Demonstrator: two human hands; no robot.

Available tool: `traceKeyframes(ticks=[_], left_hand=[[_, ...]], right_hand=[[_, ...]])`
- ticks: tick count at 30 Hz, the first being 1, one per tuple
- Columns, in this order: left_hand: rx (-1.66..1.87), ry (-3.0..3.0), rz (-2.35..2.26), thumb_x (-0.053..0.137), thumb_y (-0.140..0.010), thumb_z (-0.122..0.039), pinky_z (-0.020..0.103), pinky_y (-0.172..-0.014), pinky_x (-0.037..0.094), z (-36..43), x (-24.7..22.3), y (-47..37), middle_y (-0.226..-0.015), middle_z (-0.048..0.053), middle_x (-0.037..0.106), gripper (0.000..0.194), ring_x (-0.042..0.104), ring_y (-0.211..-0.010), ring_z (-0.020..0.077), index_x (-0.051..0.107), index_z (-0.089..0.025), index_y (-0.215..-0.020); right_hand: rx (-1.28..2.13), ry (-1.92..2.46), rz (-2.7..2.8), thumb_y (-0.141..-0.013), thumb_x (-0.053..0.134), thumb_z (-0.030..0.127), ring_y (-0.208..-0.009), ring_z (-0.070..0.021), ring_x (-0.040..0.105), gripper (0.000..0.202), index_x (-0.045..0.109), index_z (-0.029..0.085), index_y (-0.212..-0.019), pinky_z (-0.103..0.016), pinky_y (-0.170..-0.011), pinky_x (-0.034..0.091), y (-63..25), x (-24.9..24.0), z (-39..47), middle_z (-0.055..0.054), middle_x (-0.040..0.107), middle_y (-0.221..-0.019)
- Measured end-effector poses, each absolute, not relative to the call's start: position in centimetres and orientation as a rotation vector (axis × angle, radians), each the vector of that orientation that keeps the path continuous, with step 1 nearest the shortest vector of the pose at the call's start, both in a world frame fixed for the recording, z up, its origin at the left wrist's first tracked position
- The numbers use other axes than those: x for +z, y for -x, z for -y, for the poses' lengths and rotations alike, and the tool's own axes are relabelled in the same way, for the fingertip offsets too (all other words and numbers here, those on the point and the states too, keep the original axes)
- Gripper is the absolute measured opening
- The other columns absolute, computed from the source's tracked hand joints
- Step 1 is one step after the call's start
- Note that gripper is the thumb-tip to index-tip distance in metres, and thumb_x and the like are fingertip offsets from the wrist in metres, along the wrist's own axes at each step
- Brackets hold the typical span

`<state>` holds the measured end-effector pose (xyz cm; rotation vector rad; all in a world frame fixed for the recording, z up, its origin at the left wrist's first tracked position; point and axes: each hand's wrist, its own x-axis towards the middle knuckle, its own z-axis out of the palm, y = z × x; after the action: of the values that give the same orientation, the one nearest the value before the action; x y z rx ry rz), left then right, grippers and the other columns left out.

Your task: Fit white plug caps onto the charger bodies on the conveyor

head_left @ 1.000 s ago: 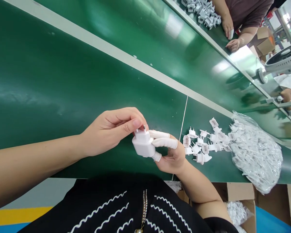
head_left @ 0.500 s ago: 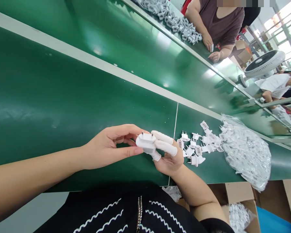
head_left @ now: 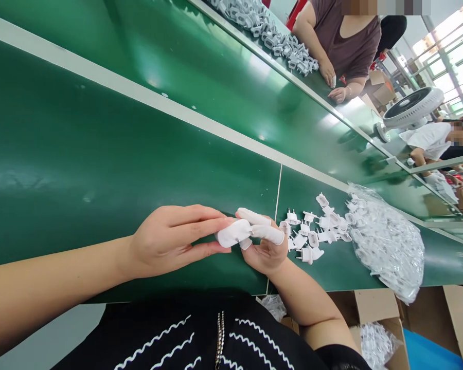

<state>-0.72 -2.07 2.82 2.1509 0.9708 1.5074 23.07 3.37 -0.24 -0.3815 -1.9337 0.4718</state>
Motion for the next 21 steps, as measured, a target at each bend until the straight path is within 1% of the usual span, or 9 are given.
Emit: traceKeyframes(ticks=[3, 5, 8, 11, 14, 16, 18, 20, 21], left_hand=[[1.504, -2.235, -0.961, 0.084, -0.105, -0.023, 0.03, -0.079, 0.074, 2.2, 2.8, 0.9, -0.116, 0.01, 0.089, 0.049, 0.088, -0.087, 0.0228, 0.07, -0.031, -0.151], [1.498, -2.207, -0.959, 0.083, -0.106, -0.024, 0.03, -0.081, 0.074, 2.3, 2.6, 0.8, -0.119, 0.009, 0.088, 0.052, 0.087, -0.089, 0.0223, 0.068, -0.033, -0.155], [1.481, -2.021, -0.971, 0.077, -0.109, -0.022, 0.026, -0.086, 0.072, 2.6, 1.9, 0.5, -0.123, 0.009, 0.086, 0.048, 0.085, -0.095, 0.0202, 0.068, -0.03, -0.156], [1.391, -1.757, -0.908, 0.068, -0.113, -0.021, 0.026, -0.088, 0.071, 2.8, 1.3, 0.0, -0.127, 0.009, 0.083, 0.044, 0.083, -0.098, 0.0191, 0.067, -0.029, -0.156], [1.311, -1.522, -0.794, 0.07, -0.113, -0.028, 0.025, -0.081, 0.071, 2.8, 1.1, -0.2, -0.114, 0.008, 0.084, 0.035, 0.081, -0.088, 0.018, 0.073, -0.026, -0.147], [1.24, -1.378, -0.788, 0.073, -0.112, -0.035, 0.024, -0.072, 0.07, 2.6, 1.4, -0.2, -0.112, 0.009, 0.086, 0.032, 0.078, -0.081, 0.0175, 0.079, -0.025, -0.142], [1.163, -1.244, -0.802, 0.073, -0.112, -0.041, 0.025, -0.071, 0.071, 2.4, 1.9, 0.1, -0.13, 0.01, 0.085, 0.032, 0.078, -0.084, 0.0185, 0.085, -0.027, -0.138], [1.09, -1.163, -0.792, 0.071, -0.113, -0.041, 0.027, -0.077, 0.073, 2.2, 2.5, 0.5, -0.151, 0.009, 0.078, 0.03, 0.08, -0.098, 0.0212, 0.087, -0.032, -0.137], [1.068, -1.149, -0.783, 0.069, -0.115, -0.04, 0.027, -0.08, 0.074, 2.1, 2.7, 0.8, -0.155, 0.007, 0.076, 0.03, 0.08, -0.104, 0.0225, 0.087, -0.034, -0.137]], right_hand=[[0.431, 0.351, 1.914, -0.097, 0.077, 0.012, -0.103, -0.0217, 0.089, 0.058, 0.058, 0.03, -0.148, -0.032, -0.076, 0.079, -23.0, -0.5, -3.5, -0.011, 0.082, -0.144], [0.434, 0.343, 1.912, -0.097, 0.077, 0.012, -0.103, -0.0225, 0.089, 0.059, 0.059, 0.031, -0.15, -0.032, -0.075, 0.079, -23.0, -0.3, -3.6, -0.011, 0.083, -0.143], [0.479, 0.335, 1.935, -0.1, 0.08, 0.013, -0.108, -0.0248, 0.089, 0.062, 0.058, 0.029, -0.155, -0.036, -0.082, 0.079, -22.9, 0.6, -3.5, -0.014, 0.083, -0.141], [0.492, 0.361, 1.985, -0.098, 0.086, 0.015, -0.11, -0.0242, 0.089, 0.066, 0.058, 0.029, -0.156, -0.035, -0.086, 0.078, -23.1, 1.6, -3.3, -0.013, 0.084, -0.138], [0.421, 0.398, 2.044, -0.098, 0.086, 0.017, -0.102, -0.0235, 0.089, 0.065, 0.059, 0.031, -0.156, -0.033, -0.08, 0.077, -23.1, 2.1, -3.1, -0.011, 0.086, -0.132], [0.351, 0.42, 2.056, -0.099, 0.083, 0.018, -0.098, -0.0242, 0.089, 0.059, 0.062, 0.028, -0.154, -0.033, -0.076, 0.077, -23.1, 2.2, -3.0, -0.012, 0.087, -0.126], [0.299, 0.422, 2.053, -0.1, 0.08, 0.017, -0.096, -0.0246, 0.089, 0.052, 0.067, 0.024, -0.15, -0.032, -0.074, 0.077, -23.1, 2.2, -3.1, -0.014, 0.088, -0.121], [0.294, 0.415, 2.05, -0.1, 0.079, 0.016, -0.097, -0.0248, 0.089, 0.052, 0.067, 0.023, -0.15, -0.032, -0.075, 0.077, -23.2, 2.1, -3.3, -0.015, 0.088, -0.121], [0.309, 0.41, 2.047, -0.1, 0.079, 0.015, -0.098, -0.0247, 0.089, 0.055, 0.066, 0.024, -0.152, -0.033, -0.076, 0.077, -23.2, 2.1, -3.3, -0.014, 0.087, -0.123]])
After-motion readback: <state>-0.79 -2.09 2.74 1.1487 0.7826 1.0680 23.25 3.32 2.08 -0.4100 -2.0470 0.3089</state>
